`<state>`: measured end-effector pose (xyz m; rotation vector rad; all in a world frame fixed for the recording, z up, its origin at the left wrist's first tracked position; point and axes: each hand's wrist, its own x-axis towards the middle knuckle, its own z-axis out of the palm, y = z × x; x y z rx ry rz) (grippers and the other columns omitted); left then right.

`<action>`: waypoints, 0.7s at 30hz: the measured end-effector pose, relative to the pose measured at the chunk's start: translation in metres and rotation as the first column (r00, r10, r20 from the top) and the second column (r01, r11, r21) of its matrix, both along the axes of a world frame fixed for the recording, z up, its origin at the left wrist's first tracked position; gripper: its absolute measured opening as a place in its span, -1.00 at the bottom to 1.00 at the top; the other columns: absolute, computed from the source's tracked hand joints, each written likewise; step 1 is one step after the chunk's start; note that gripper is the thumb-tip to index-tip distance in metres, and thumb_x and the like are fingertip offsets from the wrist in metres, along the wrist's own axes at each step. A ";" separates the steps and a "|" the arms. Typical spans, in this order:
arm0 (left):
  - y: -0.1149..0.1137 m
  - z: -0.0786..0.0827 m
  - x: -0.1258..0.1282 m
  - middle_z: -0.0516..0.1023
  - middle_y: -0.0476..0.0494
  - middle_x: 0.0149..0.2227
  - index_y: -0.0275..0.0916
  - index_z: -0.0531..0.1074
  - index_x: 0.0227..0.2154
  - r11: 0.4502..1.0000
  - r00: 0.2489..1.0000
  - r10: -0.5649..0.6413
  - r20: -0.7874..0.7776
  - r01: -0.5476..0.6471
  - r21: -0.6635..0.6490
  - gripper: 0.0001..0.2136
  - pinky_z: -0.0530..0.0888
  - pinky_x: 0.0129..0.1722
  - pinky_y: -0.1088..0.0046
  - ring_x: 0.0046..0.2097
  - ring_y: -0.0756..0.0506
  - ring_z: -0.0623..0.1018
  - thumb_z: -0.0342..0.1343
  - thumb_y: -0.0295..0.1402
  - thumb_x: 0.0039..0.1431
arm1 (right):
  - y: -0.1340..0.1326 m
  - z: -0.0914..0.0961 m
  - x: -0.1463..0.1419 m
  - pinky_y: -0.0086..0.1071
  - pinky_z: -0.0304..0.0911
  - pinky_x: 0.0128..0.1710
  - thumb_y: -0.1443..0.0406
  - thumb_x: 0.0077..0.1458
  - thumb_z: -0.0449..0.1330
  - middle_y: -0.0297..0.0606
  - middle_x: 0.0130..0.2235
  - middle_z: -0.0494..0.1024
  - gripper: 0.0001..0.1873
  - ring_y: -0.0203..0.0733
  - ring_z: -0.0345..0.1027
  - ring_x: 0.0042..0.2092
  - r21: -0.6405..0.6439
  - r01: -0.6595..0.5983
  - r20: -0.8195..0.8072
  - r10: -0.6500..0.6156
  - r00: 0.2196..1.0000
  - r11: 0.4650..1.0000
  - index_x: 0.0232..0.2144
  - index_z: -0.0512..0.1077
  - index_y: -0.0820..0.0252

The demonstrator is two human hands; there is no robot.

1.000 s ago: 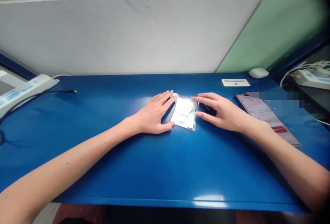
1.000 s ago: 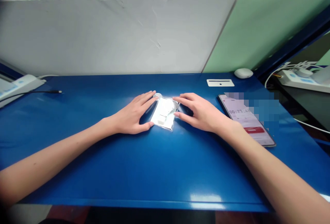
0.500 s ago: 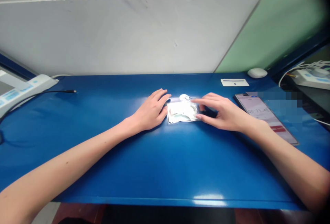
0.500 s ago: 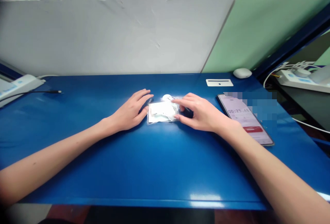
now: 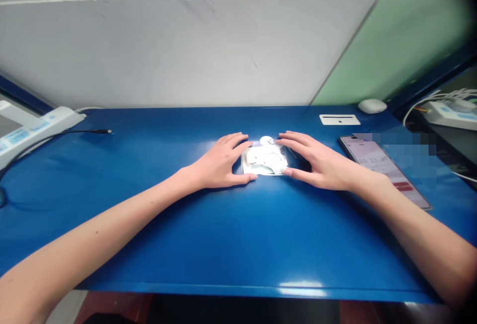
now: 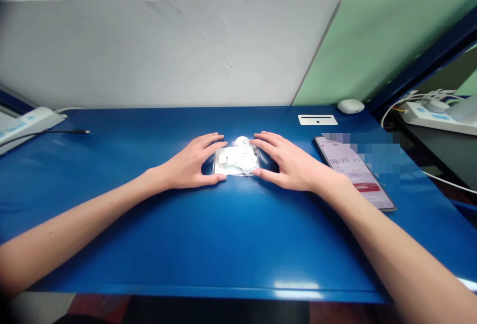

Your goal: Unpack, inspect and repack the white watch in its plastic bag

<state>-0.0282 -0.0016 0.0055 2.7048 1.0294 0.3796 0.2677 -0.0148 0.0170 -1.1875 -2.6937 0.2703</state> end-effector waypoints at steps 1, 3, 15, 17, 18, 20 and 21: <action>0.001 0.001 -0.001 0.21 -0.46 0.31 -0.39 0.23 0.25 1.000 1.000 0.001 -0.001 -0.001 0.001 -0.24 0.20 0.29 0.00 0.34 -0.39 0.19 0.13 0.09 0.15 | 0.000 0.000 0.000 0.01 0.08 0.29 -0.06 0.20 0.10 0.08 0.34 0.17 -0.24 0.13 0.02 0.35 -0.005 0.004 -0.001 -0.004 1.000 1.000 0.28 0.18 0.27; 0.003 0.002 -0.002 0.24 -0.46 0.29 -0.40 0.23 0.25 1.000 1.000 -0.007 -0.001 0.007 -0.002 -0.24 0.23 0.28 0.04 0.31 -0.37 0.24 0.14 0.08 0.15 | 0.000 0.001 0.000 0.01 0.08 0.30 -0.08 0.18 0.11 0.08 0.34 0.17 -0.22 0.13 0.02 0.36 -0.015 0.009 0.000 -0.009 1.000 1.000 0.27 0.19 0.28; 0.014 0.002 -0.012 0.30 -0.40 0.26 -0.32 0.29 0.22 0.998 0.997 -0.067 0.026 0.067 0.005 -0.24 0.25 0.24 0.05 0.28 -0.37 0.29 0.16 0.13 0.10 | 0.000 0.002 0.003 0.07 0.13 0.27 -0.09 0.15 0.14 0.14 0.33 0.18 -0.12 0.20 0.08 0.33 -0.039 0.012 0.003 -0.012 1.000 0.999 0.32 0.12 0.33; 0.014 0.003 -0.011 0.30 -0.40 0.26 -0.31 0.28 0.22 0.998 0.998 -0.065 0.026 0.065 0.005 -0.25 0.25 0.24 0.05 0.28 -0.36 0.29 0.17 0.11 0.10 | 0.000 0.001 0.003 0.09 0.12 0.26 -0.09 0.15 0.14 0.14 0.34 0.17 -0.12 0.22 0.07 0.33 -0.033 0.004 0.001 -0.004 1.000 0.999 0.33 0.10 0.31; 0.013 0.003 -0.011 0.30 -0.40 0.26 -0.31 0.28 0.22 0.998 0.998 -0.064 0.026 0.064 0.004 -0.25 0.25 0.24 0.04 0.28 -0.36 0.29 0.18 0.10 0.10 | 0.000 0.000 0.003 0.11 0.12 0.26 -0.08 0.16 0.14 0.14 0.34 0.16 -0.12 0.22 0.07 0.33 -0.029 0.000 0.003 0.000 1.000 1.000 0.34 0.09 0.30; 0.013 0.003 -0.010 0.30 -0.40 0.26 -0.30 0.28 0.22 0.998 0.998 -0.062 0.028 0.062 0.002 -0.26 0.26 0.23 0.04 0.27 -0.36 0.30 0.18 0.09 0.10 | 0.000 0.000 0.003 0.12 0.12 0.26 -0.08 0.16 0.13 0.14 0.34 0.16 -0.13 0.23 0.07 0.33 -0.026 -0.003 0.008 0.004 1.000 1.000 0.34 0.08 0.30; 0.013 0.003 -0.010 0.30 -0.40 0.26 -0.30 0.28 0.22 0.998 0.998 -0.063 0.027 0.063 0.002 -0.26 0.26 0.23 0.04 0.27 -0.36 0.30 0.18 0.09 0.10 | 0.000 0.000 0.003 0.11 0.13 0.26 -0.08 0.16 0.13 0.15 0.34 0.16 -0.13 0.23 0.07 0.33 -0.026 -0.002 0.009 0.002 1.000 1.000 0.34 0.09 0.31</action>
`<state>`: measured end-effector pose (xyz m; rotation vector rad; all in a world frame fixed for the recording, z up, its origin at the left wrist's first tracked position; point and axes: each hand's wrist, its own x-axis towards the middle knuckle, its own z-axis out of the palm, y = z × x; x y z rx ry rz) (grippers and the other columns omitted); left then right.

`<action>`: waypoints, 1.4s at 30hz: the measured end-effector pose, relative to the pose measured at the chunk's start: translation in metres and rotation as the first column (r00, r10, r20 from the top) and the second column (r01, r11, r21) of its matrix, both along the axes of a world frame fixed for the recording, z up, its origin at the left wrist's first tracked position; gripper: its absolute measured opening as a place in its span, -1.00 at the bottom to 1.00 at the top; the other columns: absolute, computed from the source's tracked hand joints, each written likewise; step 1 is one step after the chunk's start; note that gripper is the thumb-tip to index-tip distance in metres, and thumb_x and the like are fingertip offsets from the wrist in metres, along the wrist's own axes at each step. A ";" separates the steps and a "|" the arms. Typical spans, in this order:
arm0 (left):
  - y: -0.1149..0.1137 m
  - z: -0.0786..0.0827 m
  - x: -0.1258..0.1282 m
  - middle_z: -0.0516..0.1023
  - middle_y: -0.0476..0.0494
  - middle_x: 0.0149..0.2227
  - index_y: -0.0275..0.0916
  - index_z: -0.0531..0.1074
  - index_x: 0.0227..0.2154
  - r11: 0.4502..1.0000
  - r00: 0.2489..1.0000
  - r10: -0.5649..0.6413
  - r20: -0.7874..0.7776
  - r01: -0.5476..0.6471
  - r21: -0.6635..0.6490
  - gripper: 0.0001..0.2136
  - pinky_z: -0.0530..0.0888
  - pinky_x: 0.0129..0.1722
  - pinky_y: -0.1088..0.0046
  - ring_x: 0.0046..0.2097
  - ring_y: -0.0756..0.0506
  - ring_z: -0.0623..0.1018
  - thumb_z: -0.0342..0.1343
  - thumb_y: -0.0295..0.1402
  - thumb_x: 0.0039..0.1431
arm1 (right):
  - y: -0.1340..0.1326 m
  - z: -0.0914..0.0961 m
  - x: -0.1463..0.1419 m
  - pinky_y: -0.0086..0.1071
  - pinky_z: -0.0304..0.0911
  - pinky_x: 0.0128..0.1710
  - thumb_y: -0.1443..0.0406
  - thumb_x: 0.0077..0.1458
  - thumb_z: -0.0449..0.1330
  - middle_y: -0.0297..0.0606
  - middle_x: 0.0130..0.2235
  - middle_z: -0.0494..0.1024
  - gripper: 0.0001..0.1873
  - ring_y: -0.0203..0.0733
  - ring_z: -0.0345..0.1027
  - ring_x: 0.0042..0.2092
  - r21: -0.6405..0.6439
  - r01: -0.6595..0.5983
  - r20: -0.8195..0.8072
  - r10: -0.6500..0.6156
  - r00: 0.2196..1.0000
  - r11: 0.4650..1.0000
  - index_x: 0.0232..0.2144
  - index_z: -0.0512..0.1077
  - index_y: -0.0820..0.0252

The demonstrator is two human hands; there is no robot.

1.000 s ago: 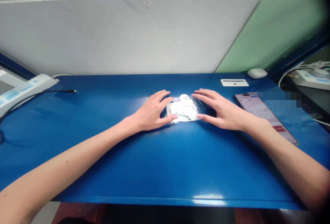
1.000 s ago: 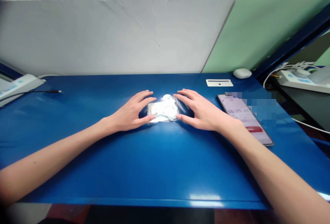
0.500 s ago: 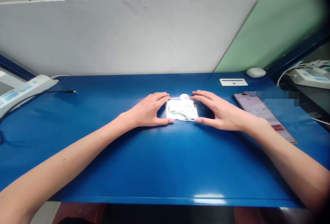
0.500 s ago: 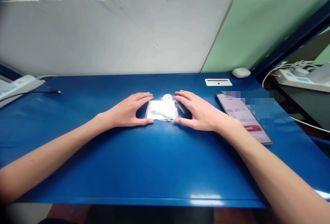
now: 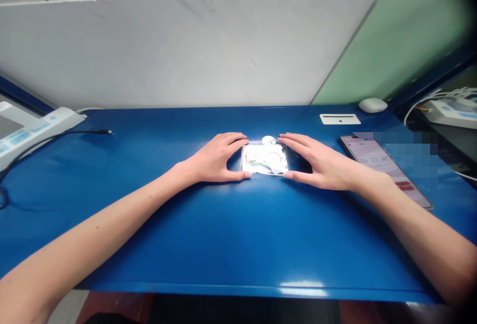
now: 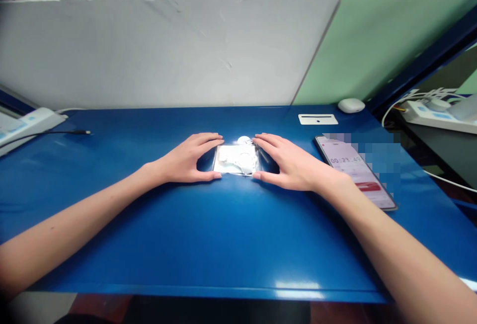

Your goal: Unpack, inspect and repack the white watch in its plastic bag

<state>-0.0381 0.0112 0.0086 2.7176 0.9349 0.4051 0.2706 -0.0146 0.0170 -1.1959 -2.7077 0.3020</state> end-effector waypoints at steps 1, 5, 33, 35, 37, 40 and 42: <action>0.000 0.000 0.000 0.30 -0.40 0.26 -0.30 0.28 0.22 1.000 1.000 0.000 0.000 0.000 0.001 -0.27 0.27 0.23 0.04 0.27 -0.36 0.30 0.18 0.09 0.10 | 0.000 0.000 0.000 0.11 0.13 0.26 -0.09 0.16 0.13 0.15 0.34 0.16 -0.12 0.23 0.07 0.33 -0.002 0.002 0.003 -0.002 1.000 1.000 0.34 0.09 0.32; -0.001 0.000 0.001 0.30 -0.39 0.26 -0.29 0.28 0.22 1.000 1.000 0.001 -0.001 -0.001 0.002 -0.27 0.26 0.24 0.05 0.28 -0.36 0.29 0.18 0.08 0.11 | 0.000 0.001 0.000 0.07 0.10 0.28 -0.10 0.15 0.13 0.16 0.35 0.14 -0.09 0.21 0.05 0.34 -0.016 0.015 0.021 -0.015 1.000 1.000 0.34 0.08 0.36; -0.001 0.000 0.000 0.34 -0.43 0.24 -0.36 0.30 0.19 0.999 0.999 0.037 0.026 -0.037 0.003 -0.21 0.29 0.24 0.06 0.26 -0.36 0.33 0.22 0.12 0.03 | 0.001 0.004 0.001 0.10 0.13 0.26 -0.12 0.14 0.13 0.17 0.35 0.15 -0.07 0.23 0.07 0.34 -0.008 0.013 0.037 -0.013 0.999 1.000 0.35 0.08 0.37; -0.001 -0.001 -0.001 0.35 -0.44 0.22 -0.37 0.32 0.18 0.999 0.998 0.051 0.034 -0.051 0.010 -0.19 0.30 0.23 0.07 0.25 -0.35 0.35 0.23 0.14 0.01 | 0.001 0.004 0.001 0.09 0.12 0.27 -0.12 0.14 0.12 0.16 0.35 0.14 -0.06 0.22 0.06 0.34 -0.009 0.018 0.044 -0.018 0.999 1.000 0.35 0.08 0.37; -0.001 -0.002 -0.001 0.36 -0.43 0.22 -0.36 0.33 0.17 0.998 0.997 0.059 0.041 -0.059 0.018 -0.19 0.32 0.22 0.07 0.24 -0.35 0.37 0.23 0.16 0.00 | 0.001 0.003 0.002 0.09 0.12 0.27 -0.13 0.13 0.13 0.16 0.35 0.14 -0.05 0.23 0.05 0.34 -0.010 0.023 0.046 -0.022 0.999 1.000 0.35 0.07 0.37; -0.001 -0.003 -0.001 0.37 -0.42 0.21 -0.34 0.35 0.15 0.998 0.997 0.060 0.040 -0.061 0.023 -0.21 0.32 0.21 0.06 0.23 -0.35 0.37 0.22 0.17 0.00 | 0.001 0.003 0.002 0.11 0.14 0.25 -0.12 0.13 0.14 0.16 0.35 0.15 -0.06 0.25 0.06 0.34 -0.014 0.023 0.040 -0.023 0.999 1.000 0.35 0.08 0.35; -0.001 -0.002 -0.001 0.38 -0.42 0.21 -0.34 0.35 0.15 0.998 0.998 0.055 0.036 -0.056 0.020 -0.22 0.32 0.21 0.06 0.23 -0.36 0.37 0.21 0.16 0.01 | 0.001 0.003 0.003 0.14 0.16 0.24 -0.11 0.13 0.14 0.16 0.35 0.15 -0.07 0.26 0.07 0.33 -0.012 0.020 0.030 -0.020 0.999 1.000 0.35 0.08 0.34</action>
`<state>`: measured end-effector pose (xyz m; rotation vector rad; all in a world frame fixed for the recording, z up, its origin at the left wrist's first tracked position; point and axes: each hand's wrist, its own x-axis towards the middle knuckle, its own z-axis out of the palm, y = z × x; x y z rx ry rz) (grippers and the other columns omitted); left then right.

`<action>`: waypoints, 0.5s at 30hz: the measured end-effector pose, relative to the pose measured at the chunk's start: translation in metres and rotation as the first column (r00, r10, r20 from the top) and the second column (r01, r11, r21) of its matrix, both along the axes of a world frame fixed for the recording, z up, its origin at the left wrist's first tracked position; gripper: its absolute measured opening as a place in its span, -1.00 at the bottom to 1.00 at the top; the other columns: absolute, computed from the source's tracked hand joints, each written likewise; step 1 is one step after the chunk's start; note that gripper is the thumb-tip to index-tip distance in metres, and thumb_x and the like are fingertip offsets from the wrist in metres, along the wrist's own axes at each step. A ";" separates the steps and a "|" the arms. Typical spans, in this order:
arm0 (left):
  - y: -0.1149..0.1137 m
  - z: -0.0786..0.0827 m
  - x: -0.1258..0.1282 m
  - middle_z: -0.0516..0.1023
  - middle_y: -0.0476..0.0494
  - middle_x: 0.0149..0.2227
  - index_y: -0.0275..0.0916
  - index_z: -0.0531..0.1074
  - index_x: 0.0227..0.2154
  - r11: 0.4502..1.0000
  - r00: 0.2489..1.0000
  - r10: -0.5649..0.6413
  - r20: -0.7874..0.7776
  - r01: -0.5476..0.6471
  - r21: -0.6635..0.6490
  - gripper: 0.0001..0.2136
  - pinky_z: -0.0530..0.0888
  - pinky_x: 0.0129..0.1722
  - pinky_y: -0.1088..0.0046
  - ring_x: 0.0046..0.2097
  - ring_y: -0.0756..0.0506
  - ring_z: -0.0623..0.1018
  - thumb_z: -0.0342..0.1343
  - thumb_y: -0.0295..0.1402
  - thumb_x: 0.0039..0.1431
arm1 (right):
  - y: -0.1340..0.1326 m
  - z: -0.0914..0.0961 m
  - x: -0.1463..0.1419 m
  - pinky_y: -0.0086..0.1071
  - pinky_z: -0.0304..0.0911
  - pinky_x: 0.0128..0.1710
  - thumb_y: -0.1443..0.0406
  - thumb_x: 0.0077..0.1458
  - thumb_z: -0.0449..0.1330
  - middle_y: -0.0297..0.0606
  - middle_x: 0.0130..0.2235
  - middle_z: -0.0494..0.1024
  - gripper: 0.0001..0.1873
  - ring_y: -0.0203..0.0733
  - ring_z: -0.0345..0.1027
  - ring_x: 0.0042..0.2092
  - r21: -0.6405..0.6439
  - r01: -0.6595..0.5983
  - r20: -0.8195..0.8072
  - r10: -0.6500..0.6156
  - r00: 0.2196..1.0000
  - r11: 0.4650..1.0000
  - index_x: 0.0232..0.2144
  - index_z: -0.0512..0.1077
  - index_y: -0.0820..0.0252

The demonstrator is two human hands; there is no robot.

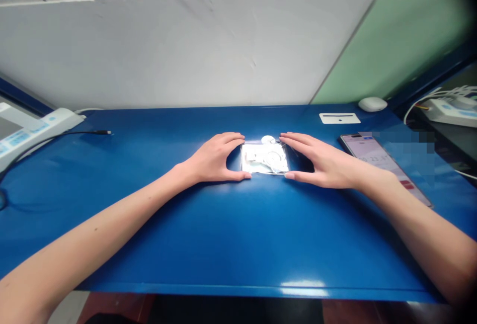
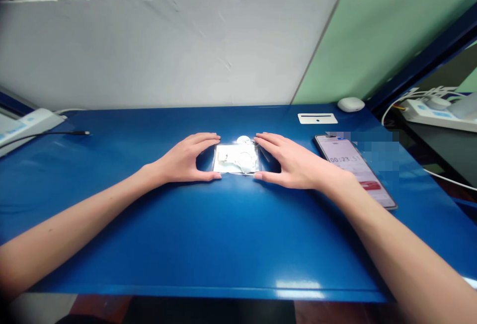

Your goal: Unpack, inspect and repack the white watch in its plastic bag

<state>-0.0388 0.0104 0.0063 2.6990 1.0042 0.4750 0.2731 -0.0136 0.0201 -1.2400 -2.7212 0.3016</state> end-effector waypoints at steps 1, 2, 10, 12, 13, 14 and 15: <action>0.000 0.000 0.000 0.38 -0.42 0.21 -0.34 0.35 0.15 1.000 1.000 -0.002 0.000 0.002 -0.001 -0.22 0.32 0.21 0.07 0.23 -0.36 0.37 0.21 0.16 0.01 | 0.000 0.000 0.000 0.14 0.16 0.23 -0.11 0.13 0.15 0.16 0.35 0.15 -0.07 0.26 0.07 0.33 0.001 -0.004 -0.004 0.004 1.000 1.000 0.35 0.08 0.33; 0.000 0.000 0.000 0.37 -0.42 0.21 -0.34 0.35 0.15 1.000 1.000 -0.005 -0.001 0.005 -0.002 -0.22 0.32 0.21 0.07 0.24 -0.35 0.37 0.21 0.16 0.02 | 0.000 0.000 0.000 0.14 0.16 0.23 -0.11 0.13 0.15 0.16 0.35 0.15 -0.08 0.26 0.08 0.33 0.004 -0.007 -0.006 0.007 1.000 1.000 0.35 0.08 0.33; -0.001 0.001 0.000 0.35 -0.42 0.22 -0.35 0.33 0.16 1.000 1.000 -0.013 -0.004 0.013 -0.007 -0.23 0.30 0.22 0.08 0.25 -0.34 0.35 0.23 0.13 0.03 | 0.000 -0.003 0.001 0.15 0.14 0.24 -0.10 0.11 0.17 0.16 0.34 0.16 -0.07 0.27 0.06 0.33 0.001 -0.012 -0.026 0.012 1.000 1.000 0.35 0.09 0.32; -0.001 0.002 0.000 0.35 -0.42 0.23 -0.34 0.33 0.17 1.000 1.000 -0.012 -0.008 0.012 -0.013 -0.23 0.30 0.23 0.08 0.25 -0.34 0.35 0.23 0.13 0.03 | 0.000 -0.003 0.000 0.16 0.14 0.24 -0.10 0.12 0.16 0.16 0.34 0.16 -0.07 0.27 0.06 0.33 0.004 -0.016 -0.029 0.016 0.999 1.000 0.36 0.07 0.31; -0.001 0.002 0.000 0.34 -0.42 0.23 -0.34 0.33 0.17 1.000 1.000 -0.011 -0.010 0.011 -0.017 -0.23 0.30 0.22 0.08 0.25 -0.34 0.35 0.23 0.13 0.03 | 0.000 -0.003 0.000 0.16 0.14 0.24 -0.10 0.12 0.16 0.16 0.34 0.17 -0.06 0.27 0.06 0.34 0.006 -0.017 -0.029 0.017 0.999 1.000 0.36 0.05 0.31; -0.001 0.003 0.000 0.34 -0.42 0.23 -0.33 0.33 0.17 1.000 1.000 -0.009 -0.012 0.009 -0.020 -0.23 0.30 0.22 0.07 0.25 -0.35 0.35 0.23 0.12 0.04 | 0.000 -0.003 0.000 0.15 0.14 0.24 -0.11 0.12 0.15 0.16 0.34 0.17 -0.05 0.27 0.06 0.34 0.008 -0.017 -0.031 0.017 0.999 1.000 0.37 0.03 0.30; -0.001 0.003 0.000 0.34 -0.42 0.23 -0.33 0.33 0.17 1.000 1.000 -0.008 -0.013 0.008 -0.023 -0.23 0.30 0.22 0.07 0.25 -0.35 0.34 0.23 0.13 0.03 | 0.000 -0.003 0.000 0.14 0.14 0.24 -0.11 0.12 0.15 0.15 0.34 0.17 -0.05 0.27 0.06 0.34 0.008 -0.017 -0.031 0.017 0.999 1.000 0.37 0.02 0.30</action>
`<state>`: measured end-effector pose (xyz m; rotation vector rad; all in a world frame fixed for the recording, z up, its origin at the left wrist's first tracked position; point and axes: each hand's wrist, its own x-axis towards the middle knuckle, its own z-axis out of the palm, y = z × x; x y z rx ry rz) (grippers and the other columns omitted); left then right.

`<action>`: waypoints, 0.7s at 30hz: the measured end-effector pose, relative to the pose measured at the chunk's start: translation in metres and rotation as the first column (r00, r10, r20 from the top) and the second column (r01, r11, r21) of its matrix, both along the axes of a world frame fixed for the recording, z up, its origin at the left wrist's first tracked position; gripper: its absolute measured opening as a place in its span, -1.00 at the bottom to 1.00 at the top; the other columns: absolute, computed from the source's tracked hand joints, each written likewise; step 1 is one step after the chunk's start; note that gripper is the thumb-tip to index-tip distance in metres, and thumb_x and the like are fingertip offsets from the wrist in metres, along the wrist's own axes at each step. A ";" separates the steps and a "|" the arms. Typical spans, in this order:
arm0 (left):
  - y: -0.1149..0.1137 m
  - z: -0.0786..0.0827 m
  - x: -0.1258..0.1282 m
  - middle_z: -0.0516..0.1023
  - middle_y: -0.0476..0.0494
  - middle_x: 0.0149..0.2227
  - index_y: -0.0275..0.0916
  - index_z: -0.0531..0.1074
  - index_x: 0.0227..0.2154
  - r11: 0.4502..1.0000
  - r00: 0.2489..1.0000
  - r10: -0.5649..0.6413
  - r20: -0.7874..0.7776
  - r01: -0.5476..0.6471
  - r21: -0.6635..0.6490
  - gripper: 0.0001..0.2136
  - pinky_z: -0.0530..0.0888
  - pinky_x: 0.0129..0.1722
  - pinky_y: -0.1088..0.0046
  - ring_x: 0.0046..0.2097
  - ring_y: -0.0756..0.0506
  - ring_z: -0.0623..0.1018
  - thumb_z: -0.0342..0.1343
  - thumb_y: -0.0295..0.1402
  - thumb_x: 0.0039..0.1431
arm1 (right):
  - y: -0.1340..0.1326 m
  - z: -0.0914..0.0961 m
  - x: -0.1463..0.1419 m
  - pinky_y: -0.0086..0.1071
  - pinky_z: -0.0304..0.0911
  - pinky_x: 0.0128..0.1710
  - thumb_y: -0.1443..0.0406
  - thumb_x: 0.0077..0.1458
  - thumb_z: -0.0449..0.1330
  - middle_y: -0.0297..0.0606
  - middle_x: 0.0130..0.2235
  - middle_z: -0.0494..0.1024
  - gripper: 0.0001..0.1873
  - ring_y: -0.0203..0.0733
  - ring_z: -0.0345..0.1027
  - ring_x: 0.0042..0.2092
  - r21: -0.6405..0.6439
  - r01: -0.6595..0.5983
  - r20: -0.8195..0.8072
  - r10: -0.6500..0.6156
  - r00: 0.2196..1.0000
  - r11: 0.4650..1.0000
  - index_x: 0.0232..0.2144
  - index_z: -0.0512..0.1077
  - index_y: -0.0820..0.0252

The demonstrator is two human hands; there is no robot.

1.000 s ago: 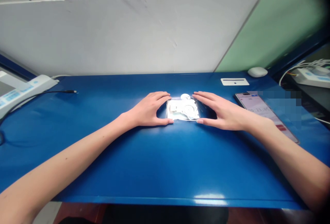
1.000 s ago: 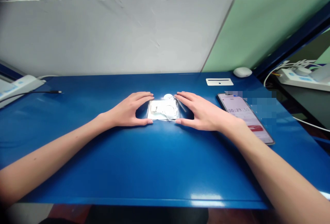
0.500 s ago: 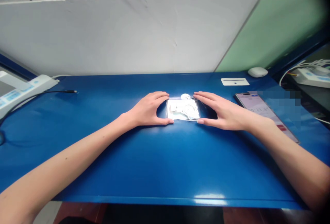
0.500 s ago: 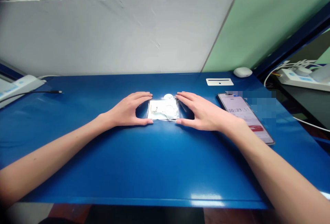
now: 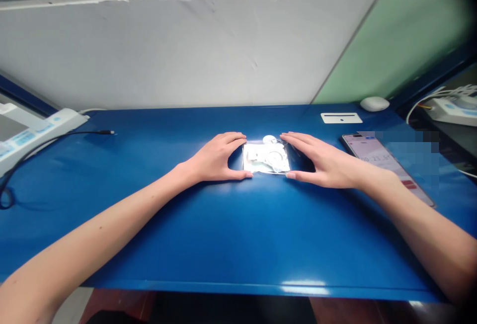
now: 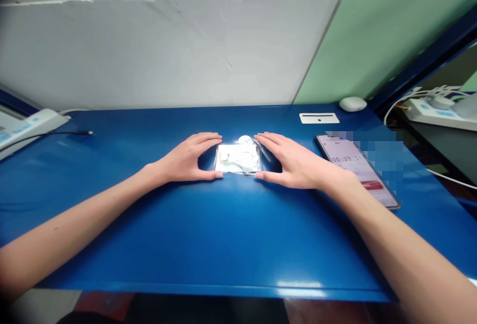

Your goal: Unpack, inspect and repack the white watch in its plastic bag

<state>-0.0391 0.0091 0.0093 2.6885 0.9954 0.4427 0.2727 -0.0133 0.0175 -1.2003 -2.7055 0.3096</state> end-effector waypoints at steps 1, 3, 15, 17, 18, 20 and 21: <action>0.000 0.000 0.000 0.34 -0.43 0.23 -0.34 0.33 0.17 1.000 1.000 0.000 0.000 0.000 -0.001 -0.23 0.30 0.22 0.07 0.25 -0.35 0.34 0.23 0.13 0.03 | 0.000 0.000 0.000 0.13 0.13 0.25 -0.11 0.12 0.15 0.14 0.34 0.17 -0.05 0.26 0.06 0.34 -0.003 0.001 0.000 -0.001 1.000 1.000 0.37 0.02 0.29; 0.000 0.001 0.000 0.34 -0.44 0.23 -0.37 0.33 0.17 1.000 1.000 -0.002 0.001 0.002 -0.001 -0.22 0.30 0.22 0.07 0.25 -0.36 0.34 0.23 0.13 0.03 | 0.000 0.001 -0.001 0.11 0.12 0.26 -0.12 0.12 0.14 0.13 0.35 0.16 -0.06 0.26 0.05 0.34 -0.013 0.003 0.006 -0.003 1.000 1.000 0.36 0.05 0.28; 0.003 -0.004 -0.002 0.37 -0.44 0.21 -0.35 0.34 0.17 0.997 0.996 -0.077 0.037 0.076 0.034 -0.14 0.27 0.23 0.02 0.26 -0.38 0.33 0.22 0.22 -0.04 | -0.001 0.001 -0.001 0.12 0.05 0.29 -0.15 0.06 0.19 0.11 0.37 0.11 -0.03 0.29 -0.02 0.36 -0.055 0.022 0.012 -0.022 1.000 0.998 0.34 0.12 0.28; 0.003 -0.004 -0.002 0.37 -0.43 0.21 -0.34 0.34 0.17 0.996 0.996 -0.081 0.037 0.080 0.038 -0.16 0.27 0.23 0.02 0.26 -0.38 0.33 0.22 0.22 -0.03 | -0.001 0.001 -0.001 0.12 0.05 0.29 -0.15 0.06 0.18 0.11 0.37 0.11 -0.03 0.29 -0.02 0.36 -0.050 0.024 0.018 -0.023 1.000 0.998 0.35 0.12 0.28; 0.003 -0.004 -0.002 0.37 -0.43 0.21 -0.33 0.35 0.16 0.996 0.996 -0.081 0.037 0.079 0.041 -0.17 0.27 0.23 0.02 0.26 -0.38 0.33 0.22 0.21 -0.02 | -0.001 0.000 -0.001 0.12 0.06 0.29 -0.16 0.06 0.18 0.12 0.37 0.11 -0.02 0.29 -0.02 0.36 -0.048 0.023 0.022 -0.022 1.000 0.999 0.35 0.11 0.28; 0.003 -0.004 -0.002 0.37 -0.43 0.21 -0.33 0.37 0.15 0.996 0.996 -0.080 0.037 0.079 0.046 -0.21 0.28 0.23 0.02 0.25 -0.38 0.34 0.22 0.19 0.00 | -0.001 0.000 -0.001 0.12 0.07 0.28 -0.15 0.06 0.19 0.12 0.37 0.11 -0.02 0.29 -0.02 0.36 -0.044 0.022 0.027 -0.021 0.999 0.999 0.35 0.10 0.28; 0.003 -0.004 -0.002 0.37 -0.42 0.21 -0.32 0.38 0.14 0.996 0.996 -0.081 0.036 0.079 0.048 -0.23 0.28 0.22 0.02 0.25 -0.38 0.34 0.22 0.17 0.01 | -0.001 0.000 -0.001 0.12 0.08 0.28 -0.15 0.06 0.19 0.12 0.37 0.11 -0.02 0.29 -0.01 0.36 -0.042 0.020 0.027 -0.019 0.999 0.999 0.35 0.10 0.28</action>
